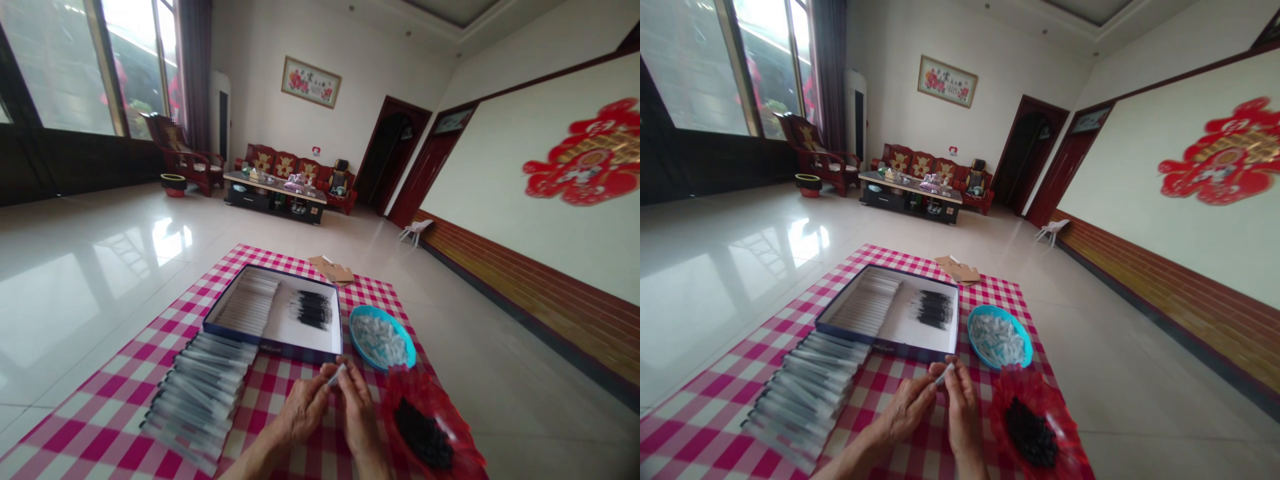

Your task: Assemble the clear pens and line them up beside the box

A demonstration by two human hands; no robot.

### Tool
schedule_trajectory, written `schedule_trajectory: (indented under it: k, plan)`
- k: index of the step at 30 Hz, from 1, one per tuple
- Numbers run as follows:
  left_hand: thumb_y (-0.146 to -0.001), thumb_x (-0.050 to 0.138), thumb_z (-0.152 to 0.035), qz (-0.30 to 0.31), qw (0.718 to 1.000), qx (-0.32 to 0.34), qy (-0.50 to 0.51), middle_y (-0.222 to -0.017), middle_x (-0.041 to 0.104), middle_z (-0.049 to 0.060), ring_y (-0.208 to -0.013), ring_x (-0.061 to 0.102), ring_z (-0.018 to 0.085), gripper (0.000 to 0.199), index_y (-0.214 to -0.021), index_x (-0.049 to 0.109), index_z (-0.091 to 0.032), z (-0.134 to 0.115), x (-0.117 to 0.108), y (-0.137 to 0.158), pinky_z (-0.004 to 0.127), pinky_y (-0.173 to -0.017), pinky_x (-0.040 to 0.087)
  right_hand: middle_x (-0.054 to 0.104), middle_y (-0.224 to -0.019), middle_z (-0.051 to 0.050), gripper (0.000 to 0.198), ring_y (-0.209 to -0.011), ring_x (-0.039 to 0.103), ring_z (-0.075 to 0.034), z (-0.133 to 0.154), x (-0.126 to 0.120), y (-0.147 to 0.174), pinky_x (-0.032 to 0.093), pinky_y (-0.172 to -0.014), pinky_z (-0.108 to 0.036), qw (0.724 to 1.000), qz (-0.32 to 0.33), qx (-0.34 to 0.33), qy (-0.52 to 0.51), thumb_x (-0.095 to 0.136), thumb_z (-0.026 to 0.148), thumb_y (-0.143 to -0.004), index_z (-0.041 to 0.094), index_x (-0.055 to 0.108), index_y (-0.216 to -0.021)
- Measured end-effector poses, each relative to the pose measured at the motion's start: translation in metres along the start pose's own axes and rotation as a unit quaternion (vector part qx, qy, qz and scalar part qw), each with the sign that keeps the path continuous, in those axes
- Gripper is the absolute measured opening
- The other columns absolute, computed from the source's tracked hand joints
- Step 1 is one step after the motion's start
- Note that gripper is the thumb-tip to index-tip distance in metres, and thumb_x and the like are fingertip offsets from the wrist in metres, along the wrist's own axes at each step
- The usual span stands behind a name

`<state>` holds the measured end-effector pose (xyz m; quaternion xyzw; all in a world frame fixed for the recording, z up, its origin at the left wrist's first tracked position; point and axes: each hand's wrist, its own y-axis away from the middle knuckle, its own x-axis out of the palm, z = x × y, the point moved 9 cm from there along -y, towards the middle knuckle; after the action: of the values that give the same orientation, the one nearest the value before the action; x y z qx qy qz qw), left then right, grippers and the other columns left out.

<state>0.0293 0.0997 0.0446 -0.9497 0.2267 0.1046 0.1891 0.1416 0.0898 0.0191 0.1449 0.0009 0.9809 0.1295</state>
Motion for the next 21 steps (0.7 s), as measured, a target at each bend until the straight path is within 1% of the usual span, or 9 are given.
schedule_trajectory:
  k: [3,5,7,9,13,17,21]
  plan:
    - [-0.094,0.033,-0.030,-0.049,0.996,0.023,-0.073,-0.053,0.057,0.000,-0.043,0.048,0.011,0.035,-0.093,0.064,-0.015,-0.002,-0.004,0.002,0.020,-0.044,0.032,0.073,-0.101,-0.007,0.045,-0.099,0.065,-0.025,-0.010,0.002,0.001,0.050,-0.084,-0.035,0.999,-0.028,0.019,-0.031,0.070,0.047,-0.074,0.022,0.064,-0.111]
    - [-0.092,0.034,-0.025,-0.085,0.989,0.030,-0.121,-0.057,0.060,0.002,-0.046,0.053,0.012,0.033,-0.086,0.064,-0.015,-0.001,-0.007,0.005,0.021,-0.047,0.035,0.074,-0.100,-0.007,0.048,-0.102,0.064,-0.026,-0.016,0.002,0.002,0.050,-0.086,-0.036,0.997,-0.051,0.024,-0.045,0.072,0.050,-0.070,0.021,0.065,-0.108]
    - [-0.092,0.034,-0.022,-0.102,0.983,0.023,-0.149,-0.060,0.063,0.004,-0.049,0.056,0.012,0.031,-0.081,0.063,-0.016,0.002,-0.007,0.007,0.021,-0.049,0.037,0.074,-0.099,-0.006,0.049,-0.103,0.064,-0.027,-0.019,0.004,0.003,0.050,-0.087,-0.036,0.997,-0.065,0.026,-0.043,0.072,0.051,-0.068,0.022,0.066,-0.105]
    - [-0.092,0.033,-0.020,-0.103,0.980,0.016,-0.171,-0.065,0.065,0.004,-0.053,0.059,0.012,0.030,-0.083,0.062,-0.017,0.003,-0.006,0.010,0.020,-0.051,0.039,0.074,-0.098,-0.006,0.049,-0.104,0.064,-0.027,-0.021,0.003,0.004,0.050,-0.087,-0.036,0.997,-0.074,0.023,-0.029,0.072,0.053,-0.067,0.022,0.067,-0.104]
    - [-0.091,0.034,-0.016,-0.089,0.971,0.008,-0.224,-0.078,0.069,0.005,-0.065,0.066,0.014,0.028,-0.098,0.061,-0.020,-0.003,-0.005,0.012,0.019,-0.057,0.044,0.074,-0.101,-0.005,0.047,-0.104,0.063,-0.028,-0.023,-0.006,0.005,0.051,-0.084,-0.035,0.995,-0.099,0.000,0.023,0.071,0.053,-0.067,0.023,0.069,-0.103]
    - [-0.090,0.038,-0.015,-0.080,0.954,-0.022,-0.287,-0.074,0.069,0.005,-0.063,0.065,0.015,0.025,-0.093,0.062,-0.019,-0.005,-0.004,0.012,0.019,-0.054,0.044,0.072,-0.107,-0.004,0.043,-0.105,0.063,-0.027,-0.031,-0.013,0.004,0.051,-0.083,-0.034,0.992,-0.113,-0.011,0.048,0.067,0.054,-0.070,0.025,0.070,-0.102]
    - [-0.089,0.039,-0.013,-0.066,0.941,-0.030,-0.330,-0.077,0.069,0.005,-0.064,0.065,0.015,0.024,-0.089,0.063,-0.019,-0.001,0.002,0.013,0.020,-0.054,0.044,0.070,-0.112,-0.006,0.043,-0.108,0.062,-0.027,-0.039,-0.012,0.005,0.049,-0.088,-0.035,0.994,-0.111,-0.003,0.020,0.065,0.053,-0.073,0.023,0.070,-0.103]
